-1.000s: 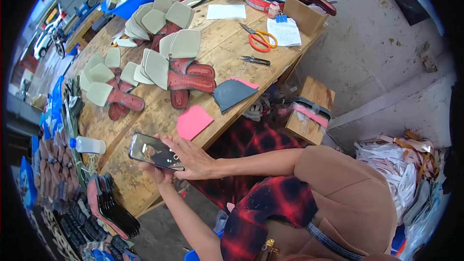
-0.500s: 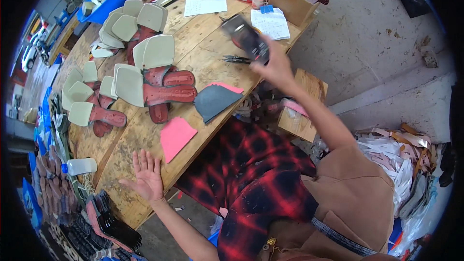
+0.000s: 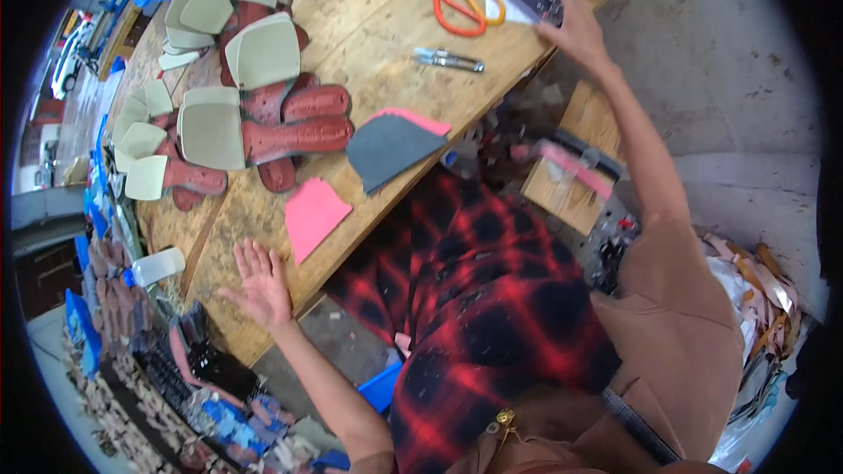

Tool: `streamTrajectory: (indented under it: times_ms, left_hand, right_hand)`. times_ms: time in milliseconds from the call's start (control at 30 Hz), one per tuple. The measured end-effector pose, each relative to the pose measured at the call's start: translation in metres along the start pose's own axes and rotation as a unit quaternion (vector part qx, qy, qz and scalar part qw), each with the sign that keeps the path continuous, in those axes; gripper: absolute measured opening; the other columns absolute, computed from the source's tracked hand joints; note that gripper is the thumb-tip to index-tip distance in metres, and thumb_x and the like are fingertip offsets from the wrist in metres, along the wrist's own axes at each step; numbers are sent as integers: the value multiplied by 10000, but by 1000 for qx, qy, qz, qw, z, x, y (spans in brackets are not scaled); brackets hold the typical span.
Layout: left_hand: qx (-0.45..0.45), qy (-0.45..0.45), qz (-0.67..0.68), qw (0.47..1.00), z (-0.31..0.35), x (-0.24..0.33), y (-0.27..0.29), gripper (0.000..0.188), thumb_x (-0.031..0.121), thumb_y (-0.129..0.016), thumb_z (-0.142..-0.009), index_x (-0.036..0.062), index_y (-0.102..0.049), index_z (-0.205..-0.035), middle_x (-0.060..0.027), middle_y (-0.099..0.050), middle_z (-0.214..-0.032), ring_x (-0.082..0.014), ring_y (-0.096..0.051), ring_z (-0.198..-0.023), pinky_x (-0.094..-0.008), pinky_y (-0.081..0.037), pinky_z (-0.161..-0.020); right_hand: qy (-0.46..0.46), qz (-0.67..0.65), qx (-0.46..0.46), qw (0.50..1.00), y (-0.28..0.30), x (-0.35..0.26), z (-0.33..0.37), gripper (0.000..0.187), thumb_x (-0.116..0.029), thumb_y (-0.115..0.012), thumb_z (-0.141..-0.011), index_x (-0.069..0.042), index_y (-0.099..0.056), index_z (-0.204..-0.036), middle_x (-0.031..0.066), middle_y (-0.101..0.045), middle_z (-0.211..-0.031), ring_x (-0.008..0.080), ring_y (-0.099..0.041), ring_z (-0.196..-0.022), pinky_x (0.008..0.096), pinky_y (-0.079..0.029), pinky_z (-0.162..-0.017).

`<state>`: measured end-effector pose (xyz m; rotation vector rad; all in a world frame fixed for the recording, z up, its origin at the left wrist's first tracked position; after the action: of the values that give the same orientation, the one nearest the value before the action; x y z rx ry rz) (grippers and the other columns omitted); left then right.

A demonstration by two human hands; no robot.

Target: The person assembles a pair of red slippers by hand. They pick up a red slipper sole and a black strap, then attach the strap to the sole. The person repeats this process for the second slipper, ensuring the straps are properly aligned and secured. The workspace is cluttered with various slipper parts and tools.

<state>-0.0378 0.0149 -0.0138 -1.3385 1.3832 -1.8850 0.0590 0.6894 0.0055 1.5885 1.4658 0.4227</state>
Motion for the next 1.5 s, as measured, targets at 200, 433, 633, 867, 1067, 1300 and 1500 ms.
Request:
streamTrajectory:
  times_ms: [200,433,633,867,1067,1300,1500]
  left_hand:
    - [26,-11,29,999,4,1,5,875,585,-570,-885,43,-273,-1505,-177,-316,-1545,-310,-325,-1414,-523,-205,-1176]
    - [53,-38,18,998,1,-1,1,870,505,-632,-872,7,-280,-1492,-172,-333,-1538,-294,-327,-1415,-485,-205,-1187]
    - [79,-86,-5,993,13,2,21,843,489,-627,-882,-35,-314,-1463,-211,-376,-1498,-306,-365,-1388,-493,-222,-1183]
    - [83,-117,11,990,11,-1,23,815,371,-674,-865,-96,-315,-1429,-223,-330,-1519,-320,-323,-1411,-499,-224,-1194]
    - [84,-131,2,988,14,3,26,742,356,-673,-873,-100,-390,-1386,-227,-439,-1446,-317,-431,-1336,-488,-289,-1166]
    - [113,-160,-28,980,10,-5,23,614,293,-676,-888,-95,-480,-1321,-211,-554,-1330,-283,-519,-1241,-434,-369,-1111]
    - [62,-173,45,982,32,-26,16,436,264,-667,-885,-18,-597,-1211,-164,-647,-1177,-287,-564,-1165,-418,-415,-1046]
  right_hand:
    - [-23,40,-22,999,-11,14,4,707,-544,-655,-820,-62,-533,-1323,194,-574,-1294,358,-527,-1211,419,-410,-1012]
    - [30,17,69,997,11,-81,30,552,-422,-651,-891,-61,-549,-1296,179,-622,-1145,318,-574,-1092,424,-448,-925]
    - [150,-167,18,974,-30,-154,-2,320,-231,-674,-816,6,-525,-970,220,-586,-955,406,-573,-937,461,-448,-750]
    - [98,-199,-101,970,-40,-134,9,291,-239,-673,-811,0,-513,-854,192,-543,-862,378,-540,-863,450,-435,-739]
    - [161,-144,-101,971,-54,-136,18,271,-230,-642,-869,17,-529,-874,216,-540,-851,387,-544,-858,449,-438,-716]
    - [-109,-435,-166,878,-12,-71,59,418,-278,-607,-942,-60,-500,-1282,102,-602,-1009,199,-578,-956,325,-465,-798]
    - [-85,-19,-290,953,13,-36,135,411,-281,-514,-974,-18,-541,-1288,242,-609,-1208,342,-599,-1127,405,-480,-897]
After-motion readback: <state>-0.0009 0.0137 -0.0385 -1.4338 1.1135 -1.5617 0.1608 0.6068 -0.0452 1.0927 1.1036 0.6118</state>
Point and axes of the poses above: each hand's wrist, its own z-axis away from the middle knuckle, its own y-axis out of the back of the hand, x = y × z, the point moved 3 cm from there along -z, towards the middle knuckle
